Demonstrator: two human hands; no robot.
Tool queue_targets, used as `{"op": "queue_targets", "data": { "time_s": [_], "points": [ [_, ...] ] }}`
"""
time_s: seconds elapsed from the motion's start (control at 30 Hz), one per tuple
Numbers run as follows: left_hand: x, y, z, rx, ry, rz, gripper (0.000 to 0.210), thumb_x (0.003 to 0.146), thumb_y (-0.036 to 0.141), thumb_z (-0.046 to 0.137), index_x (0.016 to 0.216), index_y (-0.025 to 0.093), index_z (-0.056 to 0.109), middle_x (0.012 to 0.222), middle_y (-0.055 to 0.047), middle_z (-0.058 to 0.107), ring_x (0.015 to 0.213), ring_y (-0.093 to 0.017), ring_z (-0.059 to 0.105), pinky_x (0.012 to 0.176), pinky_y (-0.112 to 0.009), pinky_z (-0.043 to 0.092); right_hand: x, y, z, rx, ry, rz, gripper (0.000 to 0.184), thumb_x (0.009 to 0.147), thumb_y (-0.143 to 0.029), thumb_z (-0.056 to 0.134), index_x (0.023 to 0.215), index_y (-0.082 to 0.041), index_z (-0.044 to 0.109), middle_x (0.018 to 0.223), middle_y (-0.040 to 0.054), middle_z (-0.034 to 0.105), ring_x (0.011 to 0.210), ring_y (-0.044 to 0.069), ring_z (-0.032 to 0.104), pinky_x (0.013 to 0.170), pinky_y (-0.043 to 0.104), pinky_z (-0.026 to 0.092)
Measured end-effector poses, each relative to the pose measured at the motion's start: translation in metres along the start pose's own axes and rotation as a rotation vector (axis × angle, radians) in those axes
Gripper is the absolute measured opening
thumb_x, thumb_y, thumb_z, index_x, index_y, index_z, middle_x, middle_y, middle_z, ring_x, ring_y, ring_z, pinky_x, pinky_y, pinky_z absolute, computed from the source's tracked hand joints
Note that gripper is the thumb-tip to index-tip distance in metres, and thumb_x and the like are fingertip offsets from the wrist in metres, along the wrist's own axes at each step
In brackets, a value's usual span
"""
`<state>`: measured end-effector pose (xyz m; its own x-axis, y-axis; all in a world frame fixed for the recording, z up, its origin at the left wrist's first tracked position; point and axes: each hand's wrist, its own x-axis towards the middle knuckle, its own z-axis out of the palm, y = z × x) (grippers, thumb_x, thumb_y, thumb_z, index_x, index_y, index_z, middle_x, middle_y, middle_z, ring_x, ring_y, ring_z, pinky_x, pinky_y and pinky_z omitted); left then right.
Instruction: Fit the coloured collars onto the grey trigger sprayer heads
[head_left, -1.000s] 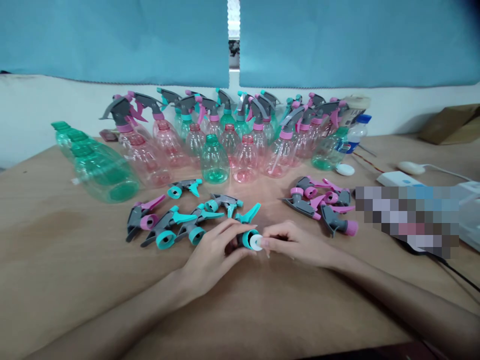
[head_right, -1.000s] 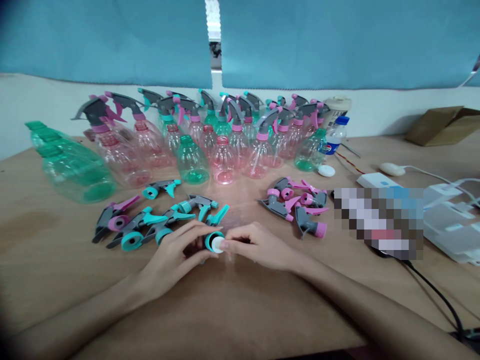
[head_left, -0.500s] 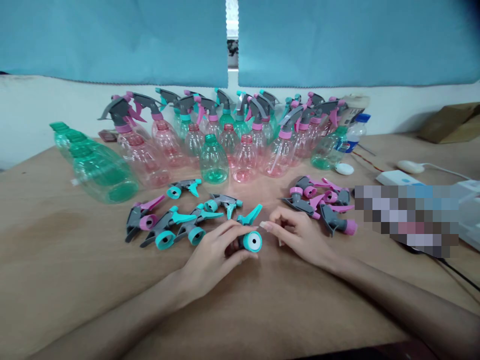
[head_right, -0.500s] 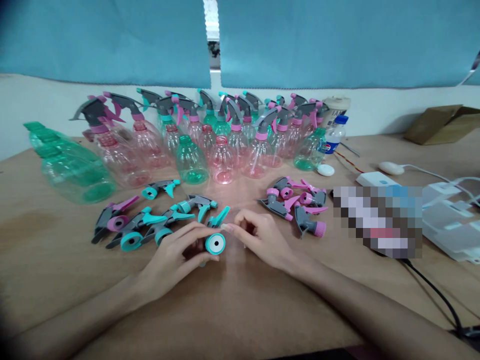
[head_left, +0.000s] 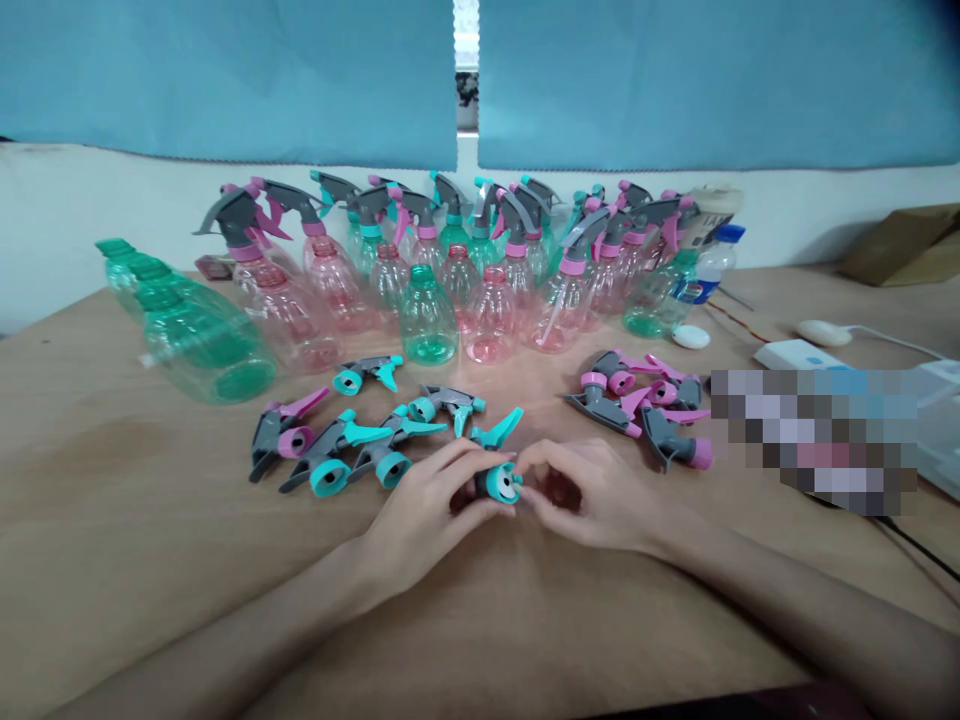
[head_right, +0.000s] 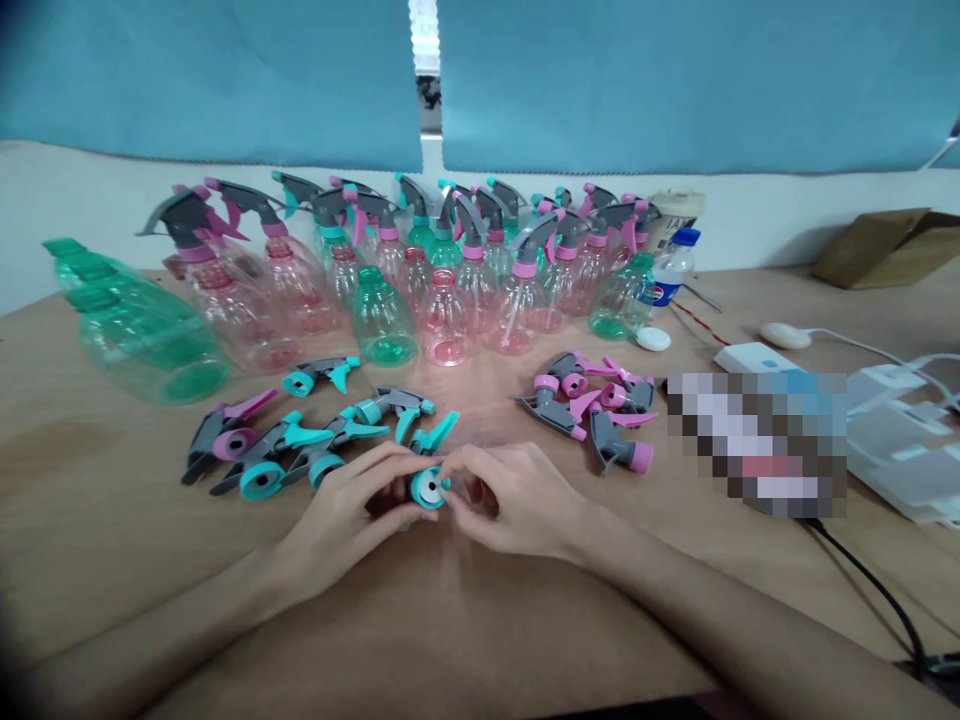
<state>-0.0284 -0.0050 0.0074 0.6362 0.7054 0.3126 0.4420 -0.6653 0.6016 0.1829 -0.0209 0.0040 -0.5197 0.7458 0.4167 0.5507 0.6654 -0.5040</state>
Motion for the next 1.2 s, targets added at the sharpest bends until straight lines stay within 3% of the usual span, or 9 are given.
{"op": "queue_targets", "data": {
  "time_s": [0.7, 1.2],
  "points": [
    [-0.001, -0.002, 0.003, 0.013, 0.042, 0.071, 0.026, 0.082, 0.017, 0.065, 0.107, 0.018, 0.057, 0.096, -0.002, 0.055, 0.067, -0.010, 0.051, 0.063, -0.022, 0.047, 0.001, -0.001, 0.009, 0.032, 0.050, 0.018, 0.016, 0.074, -0.015, 0.056, 0.090, -0.017, 0.056, 0.058, -0.0068, 0.055, 0.046, 0.006, 0.048, 0.049, 0.019, 0.036],
    [0.002, -0.001, 0.003, -0.010, 0.015, 0.049, 0.020, 0.086, 0.020, 0.060, 0.106, 0.019, 0.058, 0.096, -0.002, 0.055, 0.067, -0.010, 0.052, 0.063, -0.024, 0.049, 0.004, -0.004, 0.013, 0.013, 0.136, -0.019, 0.009, 0.082, -0.022, 0.058, 0.088, -0.016, 0.060, 0.058, -0.0044, 0.056, 0.047, 0.007, 0.050, 0.047, 0.018, 0.036]
  ]
}}
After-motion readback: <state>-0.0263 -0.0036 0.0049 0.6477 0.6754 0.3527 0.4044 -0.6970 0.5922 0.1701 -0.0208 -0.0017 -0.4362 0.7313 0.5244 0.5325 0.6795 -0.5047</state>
